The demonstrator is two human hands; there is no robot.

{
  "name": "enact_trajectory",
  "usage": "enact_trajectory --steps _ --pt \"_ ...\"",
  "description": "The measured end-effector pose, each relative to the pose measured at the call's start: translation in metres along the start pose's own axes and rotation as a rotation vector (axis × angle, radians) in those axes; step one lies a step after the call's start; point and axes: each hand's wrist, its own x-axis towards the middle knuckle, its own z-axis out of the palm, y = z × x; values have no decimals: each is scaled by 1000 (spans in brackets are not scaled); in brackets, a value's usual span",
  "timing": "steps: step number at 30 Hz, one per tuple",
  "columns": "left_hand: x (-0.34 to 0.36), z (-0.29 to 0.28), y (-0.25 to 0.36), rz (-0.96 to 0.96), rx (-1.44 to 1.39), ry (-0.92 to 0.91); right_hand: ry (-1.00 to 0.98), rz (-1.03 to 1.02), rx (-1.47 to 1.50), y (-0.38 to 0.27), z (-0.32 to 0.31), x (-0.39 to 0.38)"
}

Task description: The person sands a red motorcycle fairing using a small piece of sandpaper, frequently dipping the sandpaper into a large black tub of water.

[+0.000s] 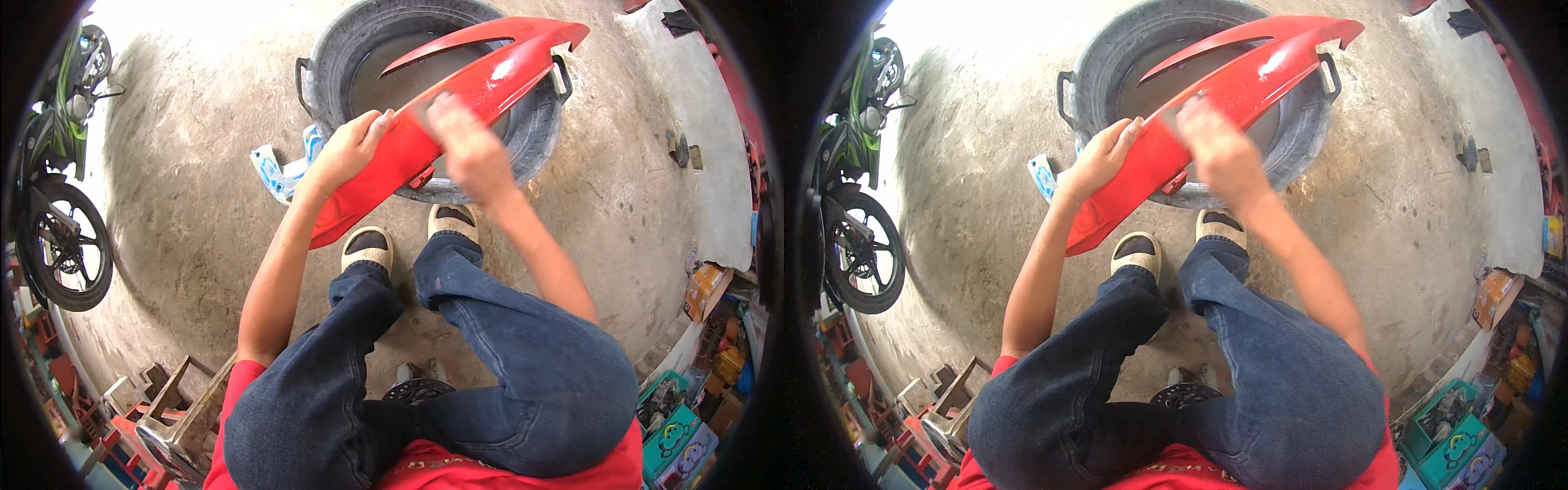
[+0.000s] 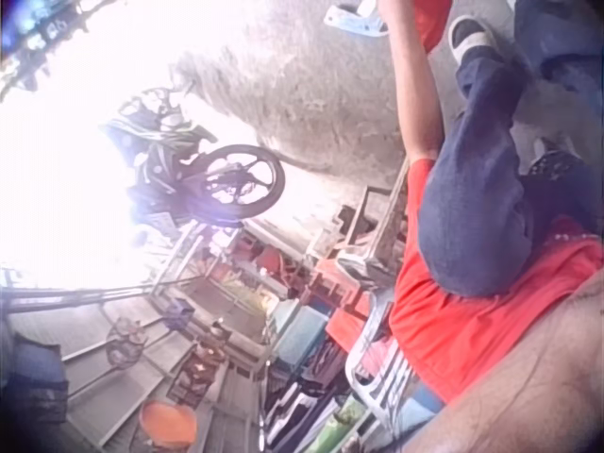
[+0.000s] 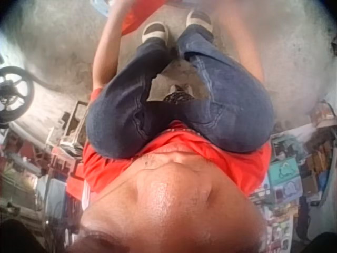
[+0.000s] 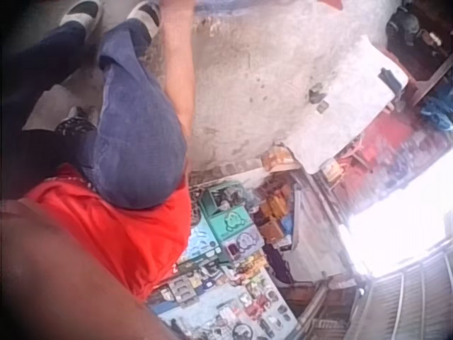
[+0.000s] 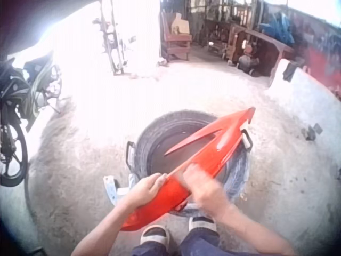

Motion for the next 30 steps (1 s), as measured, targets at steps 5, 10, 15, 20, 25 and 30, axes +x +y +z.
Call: enact_trajectory --steps 5,10,15,20,25,30 --pt "-6 5 -4 8 12 81 -59 -68 91 -26 -7 1" --pt "9 8 6 72 11 215 80 89 116 1 -5 23" --pt "7 15 6 75 42 181 167 94 174 2 -19 19" --pt "-2 24 16 83 -13 215 333 172 220 7 -25 23" --pt "24 26 38 153 23 214 180 136 226 3 -24 22" --pt "37 34 18 90 106 156 37 95 187 9 4 17"
